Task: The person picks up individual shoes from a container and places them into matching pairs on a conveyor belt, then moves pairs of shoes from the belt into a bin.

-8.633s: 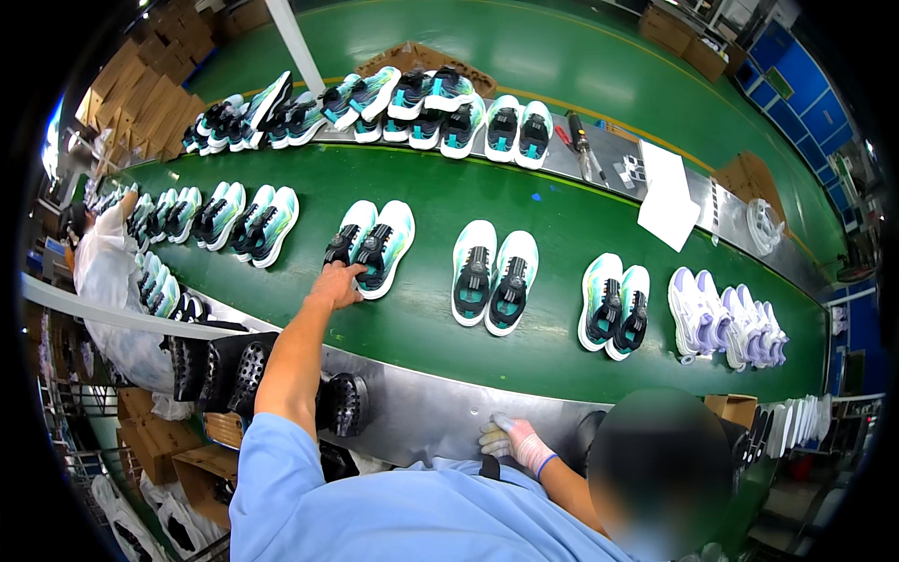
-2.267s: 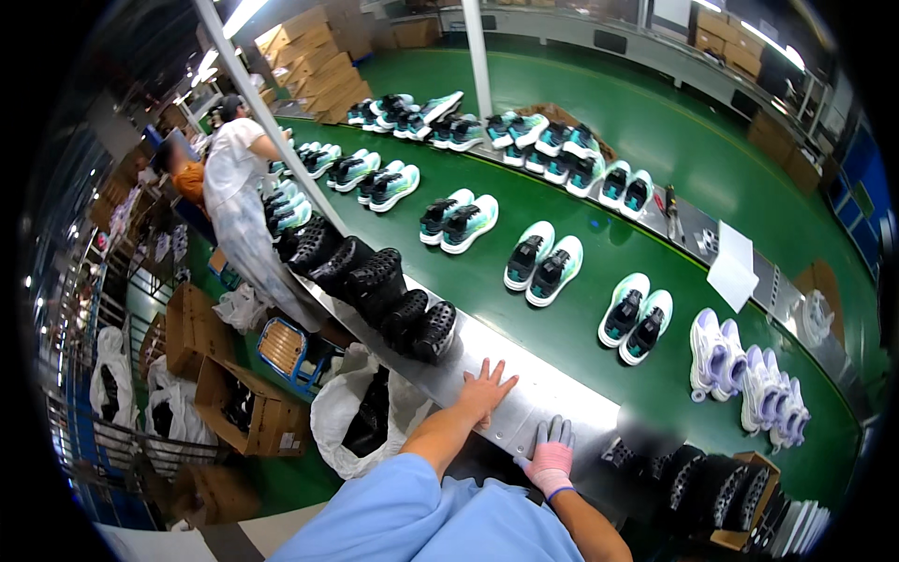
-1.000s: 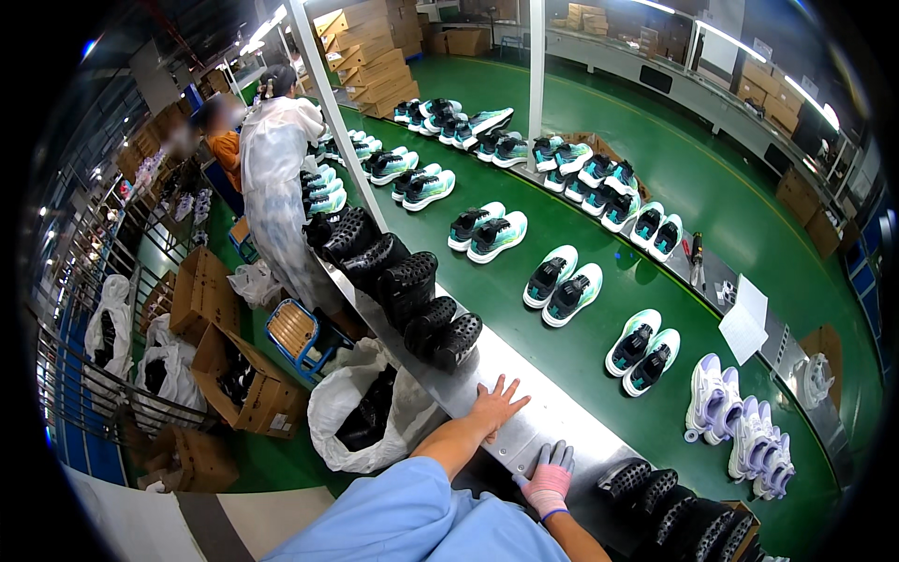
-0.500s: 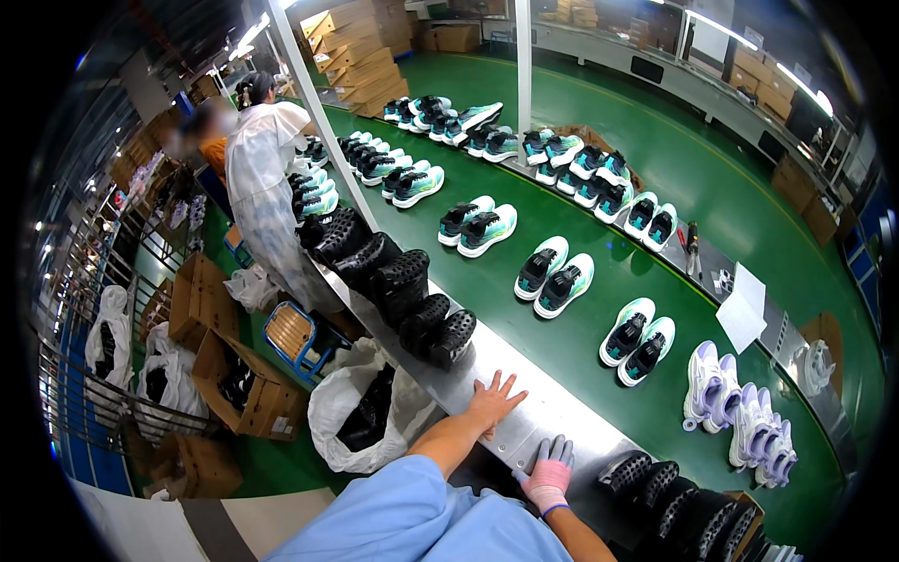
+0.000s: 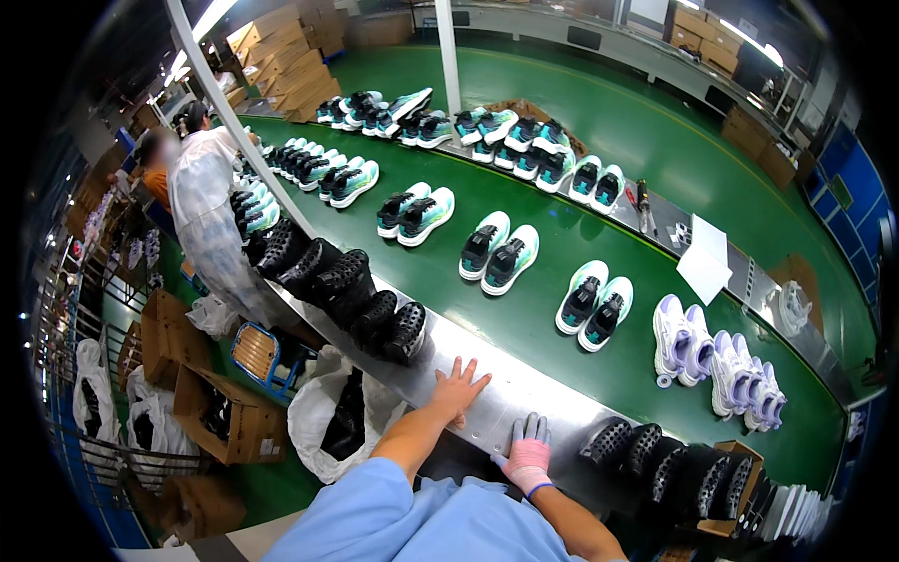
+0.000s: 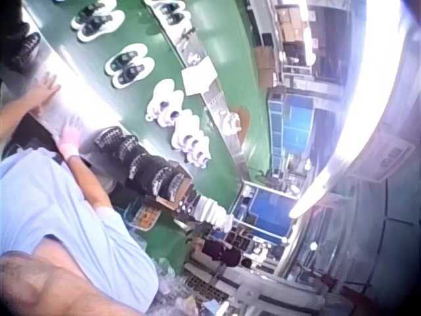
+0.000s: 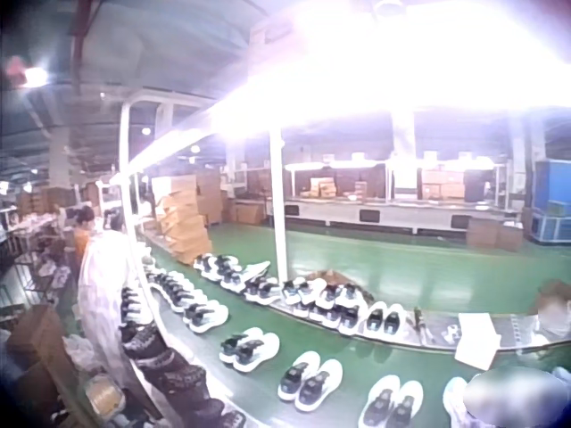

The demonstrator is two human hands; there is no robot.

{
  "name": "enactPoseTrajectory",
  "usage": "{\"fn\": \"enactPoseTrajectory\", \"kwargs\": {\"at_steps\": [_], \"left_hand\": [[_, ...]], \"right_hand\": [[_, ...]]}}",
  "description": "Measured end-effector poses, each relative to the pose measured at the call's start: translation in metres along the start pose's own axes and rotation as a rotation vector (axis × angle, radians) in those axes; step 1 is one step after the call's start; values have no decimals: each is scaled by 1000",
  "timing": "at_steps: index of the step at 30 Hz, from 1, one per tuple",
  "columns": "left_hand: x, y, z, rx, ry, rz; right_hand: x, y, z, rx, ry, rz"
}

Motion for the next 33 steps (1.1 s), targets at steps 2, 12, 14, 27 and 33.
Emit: {"fn": "enactPoseTrajectory", "kwargs": {"at_steps": [2, 12, 14, 27, 33], "left_hand": [[0, -1, 1, -6, 8, -12], [7, -3, 6, -23, 0, 7], [8, -4, 8, -34, 4, 9], [3, -14, 10, -9, 48, 19], [1, -7, 2, -20, 20, 16]], "right_hand": [[-1, 1, -1, -2, 5, -9], [6, 3, -4, 0, 5, 32], [8, 0, -3, 3, 10, 31], [2, 3, -5, 11, 37, 11], [-8, 26, -10, 81, -4, -73]]}}
Point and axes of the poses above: each hand's wrist, its own z-axis away from the middle knuckle, its own y-axis out of the palm, x = y × z, the point moved 9 cm from there along -z, towards the middle knuckle, and after that the axes turned 5 degrees about x, right-handed, at the moved point
